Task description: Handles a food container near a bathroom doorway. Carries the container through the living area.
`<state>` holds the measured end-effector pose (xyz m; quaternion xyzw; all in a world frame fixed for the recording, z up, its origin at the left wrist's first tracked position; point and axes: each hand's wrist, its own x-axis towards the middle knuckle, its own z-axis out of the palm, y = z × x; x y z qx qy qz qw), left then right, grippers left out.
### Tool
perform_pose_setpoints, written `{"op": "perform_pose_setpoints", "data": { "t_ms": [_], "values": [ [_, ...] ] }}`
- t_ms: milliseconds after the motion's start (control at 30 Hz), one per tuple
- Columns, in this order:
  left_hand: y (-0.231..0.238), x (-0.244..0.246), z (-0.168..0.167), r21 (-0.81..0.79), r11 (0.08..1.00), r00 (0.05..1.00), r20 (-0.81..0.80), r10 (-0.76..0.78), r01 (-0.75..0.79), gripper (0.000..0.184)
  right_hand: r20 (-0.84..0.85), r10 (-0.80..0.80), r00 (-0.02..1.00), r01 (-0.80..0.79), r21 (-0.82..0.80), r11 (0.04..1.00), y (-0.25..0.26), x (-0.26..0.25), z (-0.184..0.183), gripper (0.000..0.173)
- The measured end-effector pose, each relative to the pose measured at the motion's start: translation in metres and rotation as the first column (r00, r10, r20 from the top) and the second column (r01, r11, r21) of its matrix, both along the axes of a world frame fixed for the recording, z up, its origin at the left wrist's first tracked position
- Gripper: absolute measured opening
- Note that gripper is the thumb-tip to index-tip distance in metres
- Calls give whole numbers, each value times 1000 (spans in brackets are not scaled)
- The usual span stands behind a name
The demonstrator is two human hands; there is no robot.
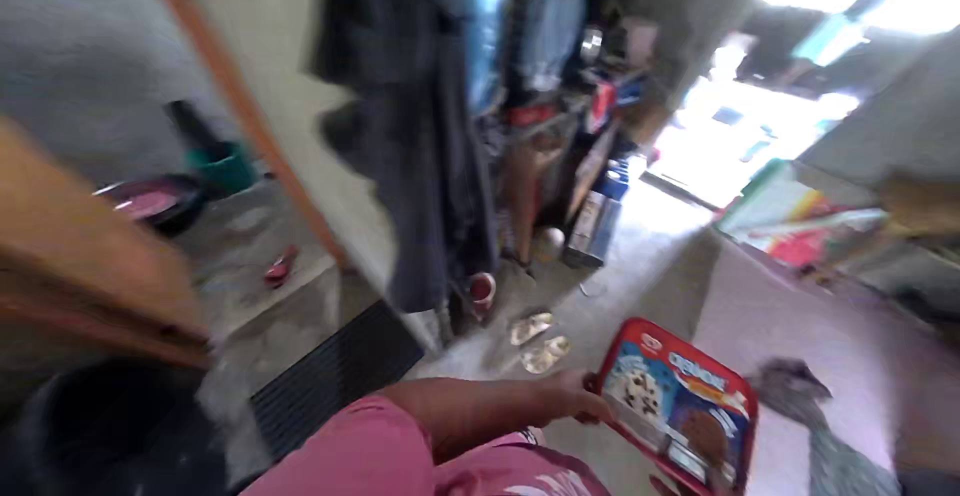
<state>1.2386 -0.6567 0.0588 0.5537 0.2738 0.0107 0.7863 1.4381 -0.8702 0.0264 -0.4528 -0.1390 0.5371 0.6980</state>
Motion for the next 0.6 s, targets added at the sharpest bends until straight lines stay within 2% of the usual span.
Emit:
{"op": "perform_pose_setpoints", "data": {
  "t_ms": [67, 133, 167, 233, 300, 400, 500, 600],
  "values": [
    [12, 35, -10, -38, 998, 999, -4, -54, 54, 49, 34, -70, 997, 74, -111, 991, -6, 25, 3, 53],
    [22, 78, -21, -103, 990, 995, 24, -99, 101, 44, 80, -107, 991, 120, -186, 975, -7, 58, 5, 65],
    [26, 103, -23, -128, 983, 991, 37, -129, 133, 41, 89, -155, 984, 169, -187, 968, -7, 74, 4, 68],
    [39, 157, -26, -131, 967, 976, 35, -216, 219, 41, 105, -279, 955, 290, -115, 950, -5, 107, -1, 61],
    [57, 212, -27, -94, 927, 932, 15, -363, 363, 48, 114, -396, 911, 403, -45, 914, 0, 137, -5, 53],
    [84, 291, -21, -101, 833, 837, -17, -548, 543, 62, 65, -490, 869, 493, -24, 870, 0, 181, -4, 58],
    [106, 377, -16, -120, 850, 856, -1, -517, 513, 62, 26, -558, 830, 558, -49, 828, 4, 222, -1, 55],
    [112, 465, -23, -146, 870, 857, -158, -490, 470, 71, 76, -602, 795, 607, -93, 790, 5, 264, -7, 51]
  ]
}}
